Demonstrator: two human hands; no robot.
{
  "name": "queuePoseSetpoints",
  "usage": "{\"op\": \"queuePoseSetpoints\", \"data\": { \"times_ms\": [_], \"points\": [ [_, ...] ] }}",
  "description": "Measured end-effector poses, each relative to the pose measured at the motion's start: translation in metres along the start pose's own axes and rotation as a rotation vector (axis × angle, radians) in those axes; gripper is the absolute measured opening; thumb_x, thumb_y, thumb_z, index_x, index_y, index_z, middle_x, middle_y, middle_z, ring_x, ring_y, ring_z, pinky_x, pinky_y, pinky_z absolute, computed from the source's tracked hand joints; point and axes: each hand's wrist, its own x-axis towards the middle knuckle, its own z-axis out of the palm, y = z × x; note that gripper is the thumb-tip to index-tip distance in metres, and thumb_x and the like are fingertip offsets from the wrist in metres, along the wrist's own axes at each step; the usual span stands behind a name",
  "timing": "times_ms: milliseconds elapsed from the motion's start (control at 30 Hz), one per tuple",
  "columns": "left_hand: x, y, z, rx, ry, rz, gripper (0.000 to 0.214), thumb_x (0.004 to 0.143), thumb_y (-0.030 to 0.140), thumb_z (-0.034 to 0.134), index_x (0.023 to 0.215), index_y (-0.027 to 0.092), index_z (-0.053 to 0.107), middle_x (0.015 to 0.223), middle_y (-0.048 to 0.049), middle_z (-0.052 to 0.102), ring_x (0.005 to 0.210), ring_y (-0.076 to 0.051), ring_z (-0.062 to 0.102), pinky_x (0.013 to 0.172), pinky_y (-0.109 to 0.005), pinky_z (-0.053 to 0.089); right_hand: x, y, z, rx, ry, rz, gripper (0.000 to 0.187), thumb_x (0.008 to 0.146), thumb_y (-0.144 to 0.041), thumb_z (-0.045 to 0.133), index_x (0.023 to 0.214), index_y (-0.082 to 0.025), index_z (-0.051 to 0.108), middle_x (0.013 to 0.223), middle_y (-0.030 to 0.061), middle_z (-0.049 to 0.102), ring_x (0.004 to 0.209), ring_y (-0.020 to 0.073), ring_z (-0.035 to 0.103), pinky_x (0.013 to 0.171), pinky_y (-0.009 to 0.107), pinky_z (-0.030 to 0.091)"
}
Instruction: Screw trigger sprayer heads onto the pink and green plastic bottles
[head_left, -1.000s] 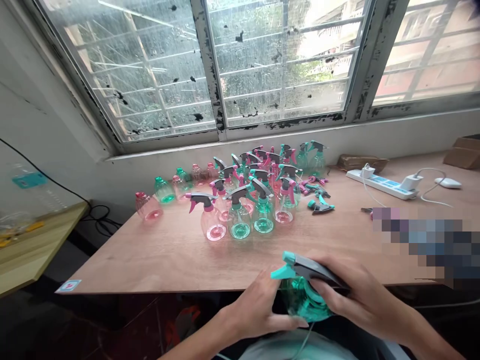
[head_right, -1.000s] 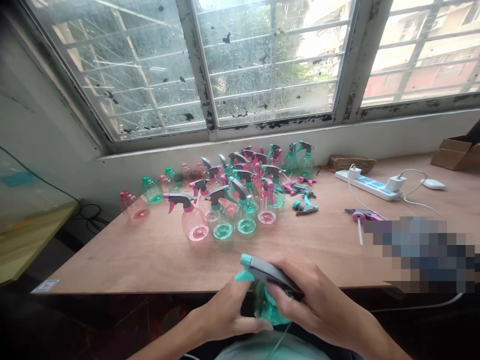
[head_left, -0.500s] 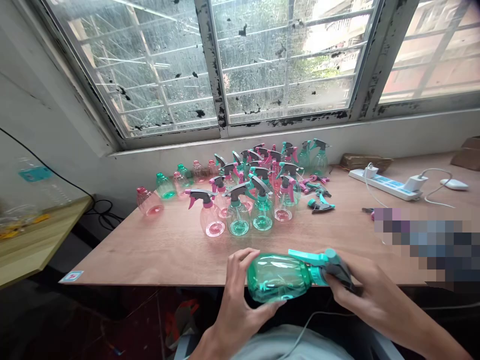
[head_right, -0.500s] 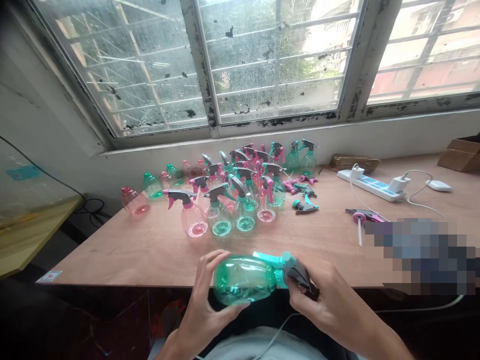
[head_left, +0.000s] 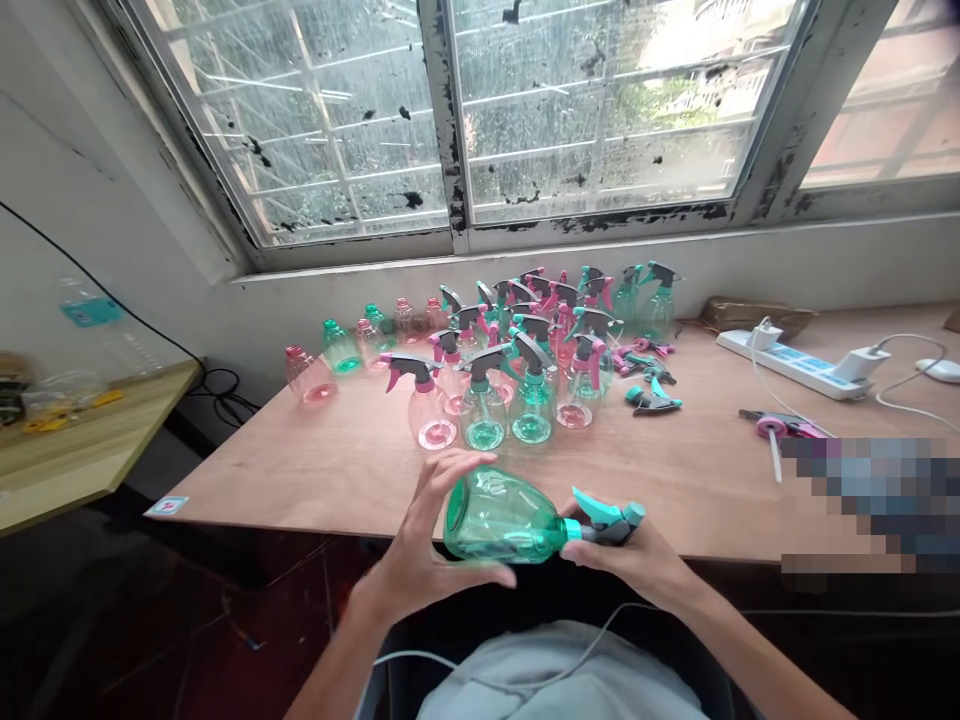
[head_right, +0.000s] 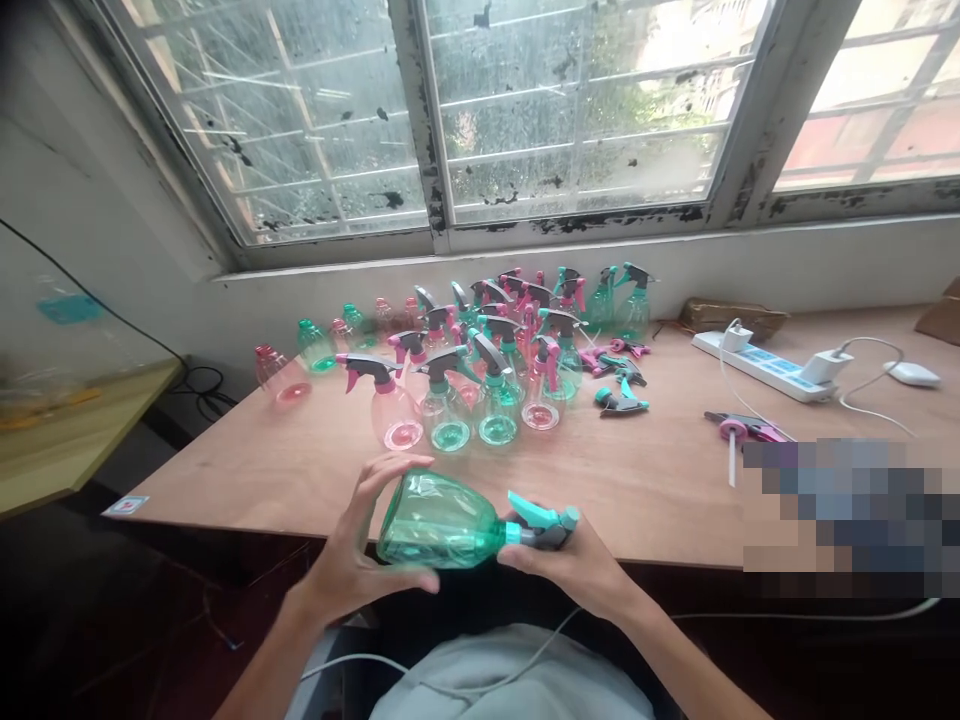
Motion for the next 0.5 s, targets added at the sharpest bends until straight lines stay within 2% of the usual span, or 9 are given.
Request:
{"op": "queuePoseSetpoints", "data": {
  "times_ms": [67,100,167,200,233,300,367,400,500],
  "points": [
    [-0.007,0.005,-0.028,-0.066,-0.255,-0.148,0.102,0.069,0.043,0.089,0.155,0.039,0.034,0.159,-0.0104,0.043,0.140,-0.035,0.048,0.117,-0.052,0.042,-0.003,0.001,-0.005,-0.061,0.061,-0.013,0.034,0.077,-0.047,0.082,0.097,-0.021,0.072,0.066,-0.0038,0.057,0.061,0.0142,0.052,0.057,0.026,0.049],
    [-0.013,0.007,-0.043,-0.089,-0.315,-0.235,0.095,0.073,0.043,0.087,0.154,0.040,0.037,0.162,-0.0084,0.039,0.142,-0.034,0.048,0.115,-0.050,0.044,-0.005,0.001,-0.010,-0.095,0.100,-0.020,0.035,0.077,-0.049,0.081,0.095,-0.022,0.070,0.066,-0.0037,0.056,0.061,0.0143,0.050,0.056,0.026,0.047],
    [-0.032,0.007,-0.065,-0.072,-0.365,-0.423,0.066,0.083,0.042,0.078,0.144,0.042,0.053,0.157,-0.0039,0.049,0.142,-0.032,0.048,0.114,-0.047,0.046,-0.007,0.000,-0.022,-0.147,0.179,-0.041,0.037,0.076,-0.051,0.081,0.094,-0.022,0.068,0.070,-0.0024,0.057,0.064,0.0155,0.051,0.057,0.026,0.047],
    [-0.046,0.005,-0.069,-0.059,-0.416,-0.541,0.058,0.085,0.044,0.075,0.140,0.041,0.058,0.151,-0.0035,0.056,0.140,-0.032,0.051,0.113,-0.046,0.047,-0.007,0.000,-0.027,-0.163,0.209,-0.053,0.037,0.076,-0.051,0.081,0.095,-0.022,0.068,0.072,-0.0019,0.058,0.066,0.0158,0.051,0.058,0.026,0.047],
    [-0.061,0.001,-0.068,-0.024,-0.471,-0.678,0.056,0.086,0.045,0.072,0.140,0.040,0.058,0.148,-0.0042,0.059,0.137,-0.032,0.054,0.113,-0.046,0.046,-0.006,-0.001,-0.033,-0.174,0.230,-0.064,0.037,0.076,-0.050,0.081,0.096,-0.022,0.068,0.072,-0.0021,0.057,0.065,0.0155,0.050,0.057,0.026,0.046],
    [-0.094,-0.011,-0.054,0.122,-0.550,-0.940,0.069,0.083,0.049,0.072,0.147,0.034,0.052,0.154,-0.0075,0.053,0.142,-0.034,0.048,0.119,-0.048,0.038,-0.002,0.000,-0.041,-0.194,0.238,-0.078,0.037,0.077,-0.049,0.080,0.098,-0.021,0.069,0.069,-0.0033,0.053,0.062,0.0145,0.047,0.056,0.026,0.043],
    [-0.124,-0.026,-0.031,0.285,-0.608,-1.055,0.092,0.064,0.036,0.087,0.148,0.025,0.052,0.161,-0.0118,0.043,0.151,-0.039,0.031,0.124,-0.049,0.027,0.003,0.003,-0.047,-0.221,0.219,-0.081,0.036,0.078,-0.049,0.080,0.099,-0.021,0.070,0.065,-0.0045,0.050,0.059,0.0142,0.044,0.055,0.027,0.042],
    [-0.137,-0.034,-0.020,0.301,-0.623,-1.053,0.087,0.061,0.030,0.087,0.143,0.026,0.058,0.160,-0.0104,0.044,0.151,-0.039,0.032,0.123,-0.048,0.028,0.006,0.005,-0.049,-0.232,0.212,-0.080,0.035,0.078,-0.048,0.080,0.099,-0.021,0.071,0.065,-0.0047,0.050,0.060,0.0146,0.045,0.057,0.028,0.042],
    [-0.152,-0.053,-0.003,0.221,-0.542,-0.942,0.032,0.076,0.031,0.072,0.107,0.029,0.079,0.135,-0.0040,0.069,0.129,-0.032,0.059,0.111,-0.037,0.043,0.011,0.012,-0.052,-0.207,0.222,-0.077,0.033,0.078,-0.047,0.081,0.098,-0.022,0.072,0.067,-0.0040,0.054,0.066,0.0162,0.049,0.062,0.028,0.043]
  ]
}}
